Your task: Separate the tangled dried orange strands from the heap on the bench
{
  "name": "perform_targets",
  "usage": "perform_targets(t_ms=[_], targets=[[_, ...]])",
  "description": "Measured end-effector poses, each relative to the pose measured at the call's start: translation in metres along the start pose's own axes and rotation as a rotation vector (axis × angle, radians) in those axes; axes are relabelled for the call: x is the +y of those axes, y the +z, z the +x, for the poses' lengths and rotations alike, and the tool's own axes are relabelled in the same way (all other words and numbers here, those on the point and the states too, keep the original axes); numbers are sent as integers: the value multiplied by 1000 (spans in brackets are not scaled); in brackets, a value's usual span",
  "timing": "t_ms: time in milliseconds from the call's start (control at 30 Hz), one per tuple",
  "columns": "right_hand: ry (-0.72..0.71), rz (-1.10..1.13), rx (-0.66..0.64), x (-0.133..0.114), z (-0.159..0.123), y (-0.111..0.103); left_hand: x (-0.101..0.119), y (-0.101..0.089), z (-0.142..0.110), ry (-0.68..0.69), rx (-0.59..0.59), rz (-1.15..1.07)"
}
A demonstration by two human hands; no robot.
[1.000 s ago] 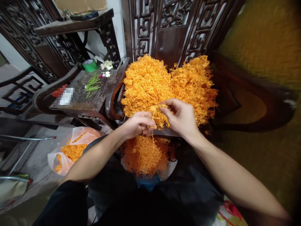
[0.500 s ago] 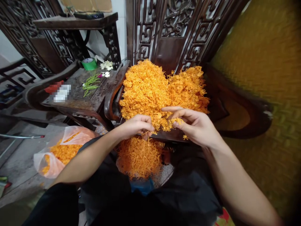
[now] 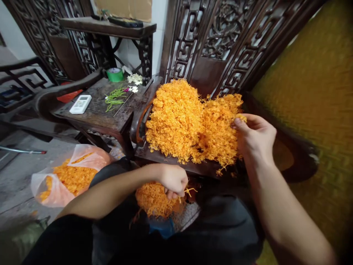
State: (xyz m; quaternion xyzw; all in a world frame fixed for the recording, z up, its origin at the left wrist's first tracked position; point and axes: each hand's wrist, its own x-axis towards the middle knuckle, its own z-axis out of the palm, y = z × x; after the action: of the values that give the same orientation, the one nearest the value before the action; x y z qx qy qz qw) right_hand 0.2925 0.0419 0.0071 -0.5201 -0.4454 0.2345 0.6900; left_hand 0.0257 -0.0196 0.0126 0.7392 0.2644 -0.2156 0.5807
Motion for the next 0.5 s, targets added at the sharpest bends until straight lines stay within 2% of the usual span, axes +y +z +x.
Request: perform_targets(t_ms=[33,100,167,233,367,500], targets=[[11,-6,-16,3,12,3,-2,4,2,-6,107,161],[36,-68,-133,7,31,20,-7,11,8,12,310,465],[32,-135,-247,11,44,51,-14,17,14,11,393,651],[-14,-214,-311,13,59,92,-21,25,21,15,362,746],[-170,-504,-338,8,99,173,-29,40,32,84,273,791],[-341,-717,-381,1,137,227,-32,44,35,114,260,750]])
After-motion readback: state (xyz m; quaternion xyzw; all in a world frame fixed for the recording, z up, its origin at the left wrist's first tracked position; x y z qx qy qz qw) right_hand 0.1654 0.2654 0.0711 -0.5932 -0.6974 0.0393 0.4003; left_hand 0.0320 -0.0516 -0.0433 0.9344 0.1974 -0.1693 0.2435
